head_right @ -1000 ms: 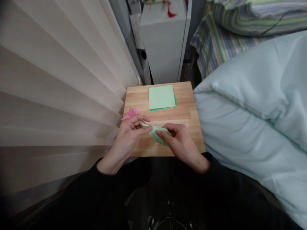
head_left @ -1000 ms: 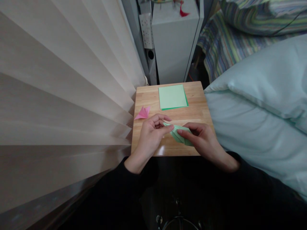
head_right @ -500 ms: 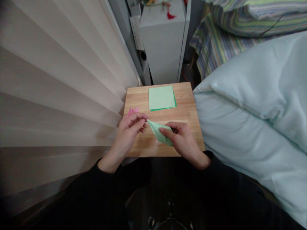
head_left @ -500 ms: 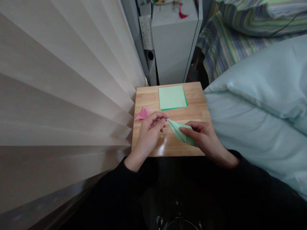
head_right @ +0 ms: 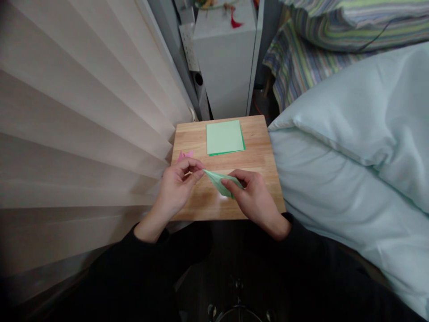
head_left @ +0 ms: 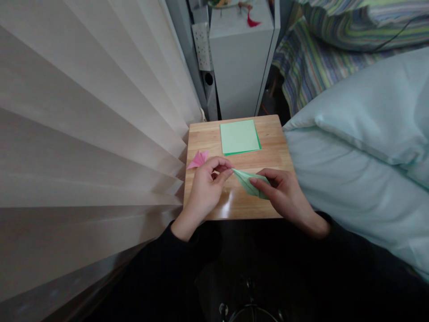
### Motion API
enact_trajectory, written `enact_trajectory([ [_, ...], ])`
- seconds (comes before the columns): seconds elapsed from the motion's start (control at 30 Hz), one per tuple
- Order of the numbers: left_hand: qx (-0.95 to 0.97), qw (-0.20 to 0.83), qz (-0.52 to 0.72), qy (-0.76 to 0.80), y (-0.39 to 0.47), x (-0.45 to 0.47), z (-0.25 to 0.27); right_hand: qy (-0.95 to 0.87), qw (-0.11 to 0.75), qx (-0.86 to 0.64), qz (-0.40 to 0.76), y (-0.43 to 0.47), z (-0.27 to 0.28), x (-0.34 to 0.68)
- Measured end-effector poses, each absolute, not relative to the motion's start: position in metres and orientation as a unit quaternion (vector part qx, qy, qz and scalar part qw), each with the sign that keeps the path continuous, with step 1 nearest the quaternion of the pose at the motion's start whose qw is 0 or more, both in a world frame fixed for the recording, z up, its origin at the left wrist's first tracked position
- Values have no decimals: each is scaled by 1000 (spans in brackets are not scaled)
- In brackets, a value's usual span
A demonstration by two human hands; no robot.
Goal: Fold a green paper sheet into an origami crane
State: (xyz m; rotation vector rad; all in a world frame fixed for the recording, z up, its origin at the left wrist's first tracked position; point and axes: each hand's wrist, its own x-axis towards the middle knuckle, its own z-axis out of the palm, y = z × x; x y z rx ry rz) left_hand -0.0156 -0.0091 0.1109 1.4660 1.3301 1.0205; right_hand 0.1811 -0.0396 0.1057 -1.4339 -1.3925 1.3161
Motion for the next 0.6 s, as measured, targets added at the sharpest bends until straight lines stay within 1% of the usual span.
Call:
enact_trajectory([
  [0.17, 591, 450, 399, 538, -9, -17, 113, -582, 362, -566, 458, -41, 107, 181],
  [0.4, 678, 363, 364, 526, -10, -19, 114, -609, 345, -576, 422, -41, 105, 181],
  [0.6, 680, 375, 361, 516, -10, -21, 110, -615, 338, -580, 414, -41, 105, 182],
])
